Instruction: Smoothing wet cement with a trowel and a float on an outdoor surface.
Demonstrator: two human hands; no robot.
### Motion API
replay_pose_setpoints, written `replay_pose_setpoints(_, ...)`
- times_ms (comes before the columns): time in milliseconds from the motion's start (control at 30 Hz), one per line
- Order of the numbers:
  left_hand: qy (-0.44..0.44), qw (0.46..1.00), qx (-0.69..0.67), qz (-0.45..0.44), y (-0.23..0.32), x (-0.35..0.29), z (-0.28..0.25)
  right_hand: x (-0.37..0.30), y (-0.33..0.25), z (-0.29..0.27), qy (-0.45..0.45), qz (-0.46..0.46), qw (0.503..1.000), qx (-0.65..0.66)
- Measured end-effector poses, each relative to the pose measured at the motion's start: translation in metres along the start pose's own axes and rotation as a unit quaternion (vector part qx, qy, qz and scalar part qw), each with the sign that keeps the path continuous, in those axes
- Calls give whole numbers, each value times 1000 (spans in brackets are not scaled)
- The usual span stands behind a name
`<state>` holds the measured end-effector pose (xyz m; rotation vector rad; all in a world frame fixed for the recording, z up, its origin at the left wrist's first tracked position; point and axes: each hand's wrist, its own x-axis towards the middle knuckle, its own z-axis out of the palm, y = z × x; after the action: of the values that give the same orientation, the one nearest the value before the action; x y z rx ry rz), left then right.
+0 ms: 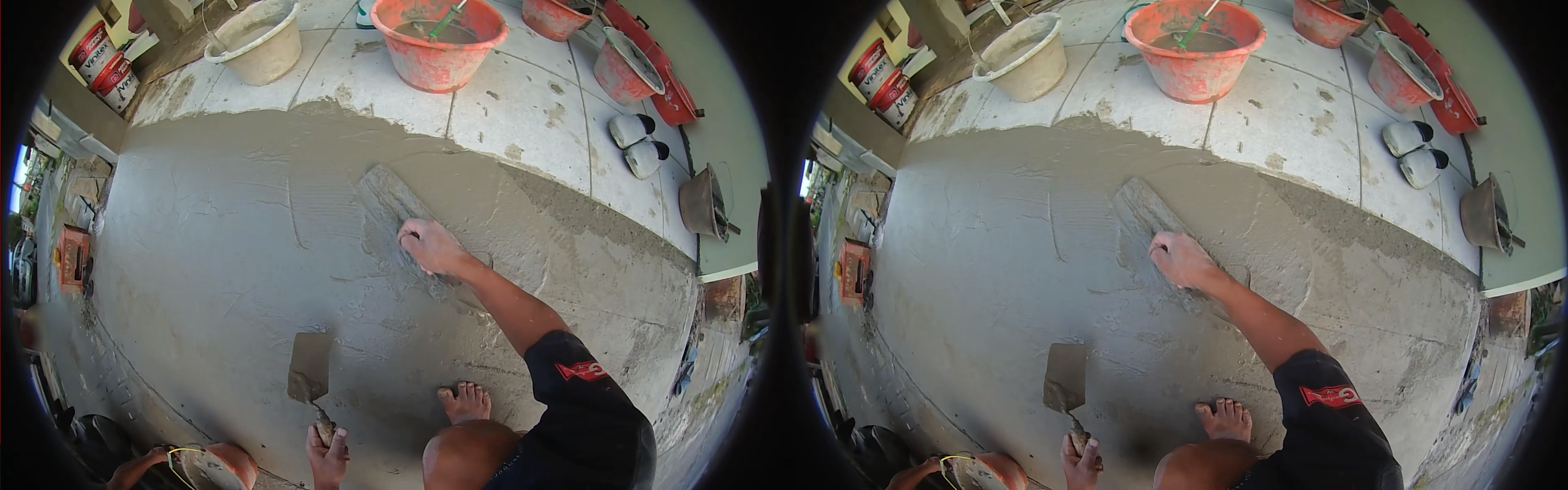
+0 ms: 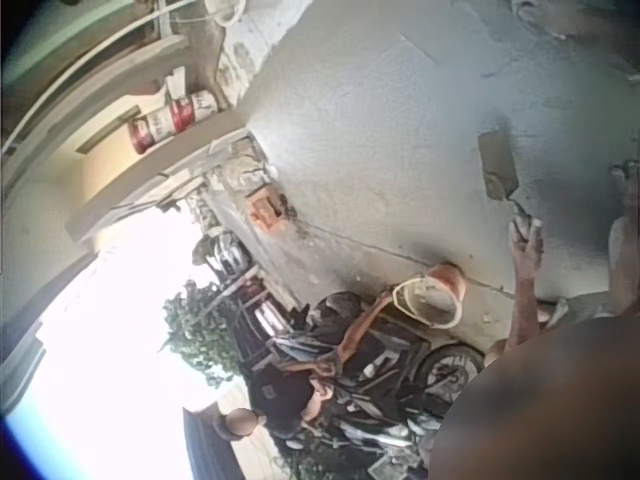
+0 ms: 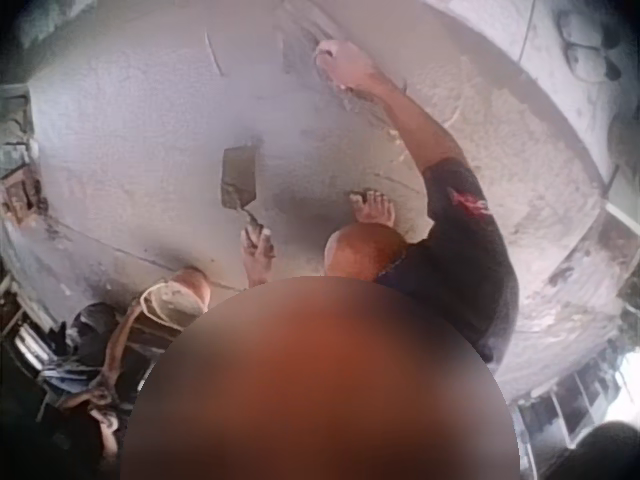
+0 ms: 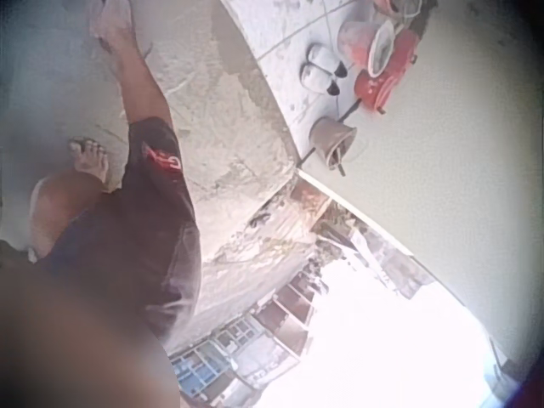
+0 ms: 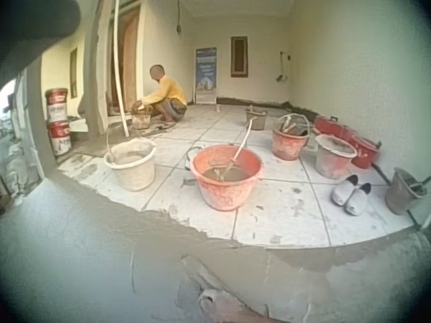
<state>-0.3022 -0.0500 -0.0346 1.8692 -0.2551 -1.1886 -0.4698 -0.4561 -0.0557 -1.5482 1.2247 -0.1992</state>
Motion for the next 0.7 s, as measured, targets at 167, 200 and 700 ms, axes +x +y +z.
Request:
replay_pose_setpoints(167,-5,1000,0,-6,-7,0,-2,33,13,-21,155,-76,984,-38)
replay_pose_setpoints(200,-6,1000,2,-5,-8,1,-2,31,16,-27,182,-64,981,-19)
replay_pose_setpoints(700,-69,997,0,18,-13,6,0,-96,100,-14,240,-11,925,293)
